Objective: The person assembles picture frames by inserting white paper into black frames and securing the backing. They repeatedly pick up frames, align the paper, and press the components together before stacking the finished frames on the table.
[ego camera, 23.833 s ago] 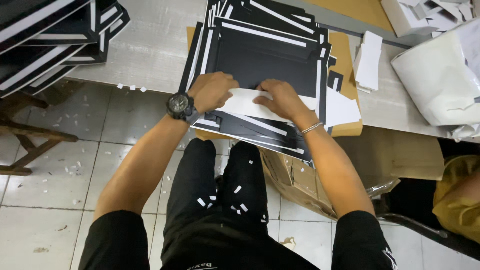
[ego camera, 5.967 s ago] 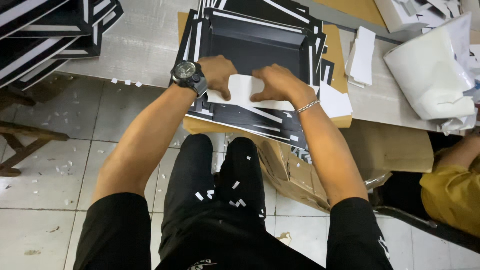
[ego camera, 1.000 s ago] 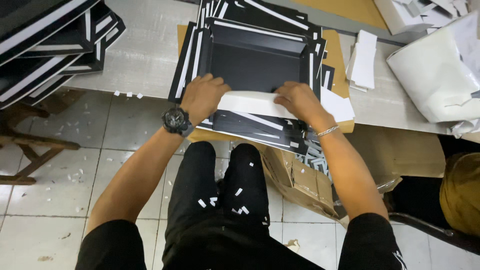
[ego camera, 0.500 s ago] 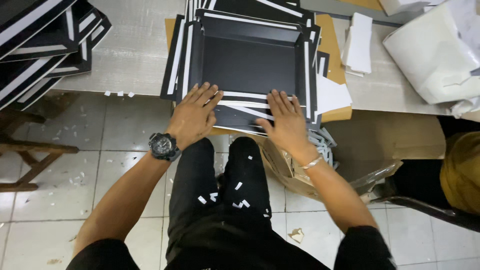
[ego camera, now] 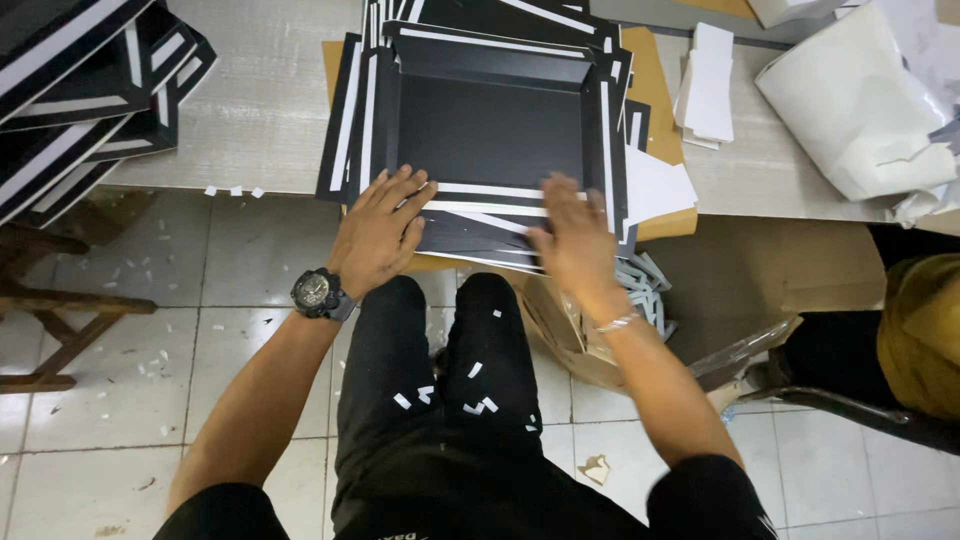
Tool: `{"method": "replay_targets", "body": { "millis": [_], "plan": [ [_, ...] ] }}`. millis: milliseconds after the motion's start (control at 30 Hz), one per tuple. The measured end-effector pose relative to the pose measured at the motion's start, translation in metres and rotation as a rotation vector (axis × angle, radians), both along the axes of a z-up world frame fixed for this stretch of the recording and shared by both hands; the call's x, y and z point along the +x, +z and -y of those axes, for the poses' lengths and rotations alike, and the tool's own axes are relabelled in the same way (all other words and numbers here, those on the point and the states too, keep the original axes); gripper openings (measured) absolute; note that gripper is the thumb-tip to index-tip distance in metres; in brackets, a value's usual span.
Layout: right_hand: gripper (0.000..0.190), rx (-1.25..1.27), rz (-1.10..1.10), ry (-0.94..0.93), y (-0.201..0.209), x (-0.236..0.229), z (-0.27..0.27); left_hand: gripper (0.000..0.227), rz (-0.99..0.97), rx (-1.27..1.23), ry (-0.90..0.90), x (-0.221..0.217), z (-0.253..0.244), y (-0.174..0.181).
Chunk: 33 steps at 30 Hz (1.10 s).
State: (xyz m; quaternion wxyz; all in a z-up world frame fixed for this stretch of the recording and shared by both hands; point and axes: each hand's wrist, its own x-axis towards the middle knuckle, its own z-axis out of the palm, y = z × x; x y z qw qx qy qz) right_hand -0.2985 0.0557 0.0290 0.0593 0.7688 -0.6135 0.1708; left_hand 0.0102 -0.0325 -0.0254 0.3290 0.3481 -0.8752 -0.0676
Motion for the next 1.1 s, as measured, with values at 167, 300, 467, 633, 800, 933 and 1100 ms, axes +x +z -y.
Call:
{"method": "replay_targets", "body": {
  "millis": [167,300,467,633,800,933,1100],
  "plan": [
    [0.059,0.032,-0.053,-0.147,-0.026,-0.071,-0.019,0.038,-0.082,0.056,0.095,-0.009,-0.004,0.004],
    [0.044,-0.056,0.37,-0.192,-0.018,-0.076,-0.007,0.029,-0.439,0.252,0.155,-0.005,-0.006,0.025],
    [0.024,-0.223,0.569,-0.497,-0.026,-0.067,-0.017,0.021,-0.502,0.245,0.546,-0.009,-0.035,0.045],
    [0.02,-0.11,0.608,-0.686,-0.033,-0.063,-0.027,0.027,-0.62,0.36,0.604,-0.016,-0.05,0.053],
    [0.015,-0.023,0.821,-0.705,0.004,-0.022,-0.039,0.03,-0.795,0.531,0.616,-0.024,-0.057,0.057],
    [0.01,-0.026,1.201,-0.628,-0.002,-0.024,-0.046,0.03,-0.931,0.651,0.578,-0.016,-0.059,0.046],
    [0.02,-0.014,1.483,-0.599,-0.01,-0.015,-0.066,0.039,-1.101,0.749,0.458,-0.01,-0.081,0.048]
  ]
}}
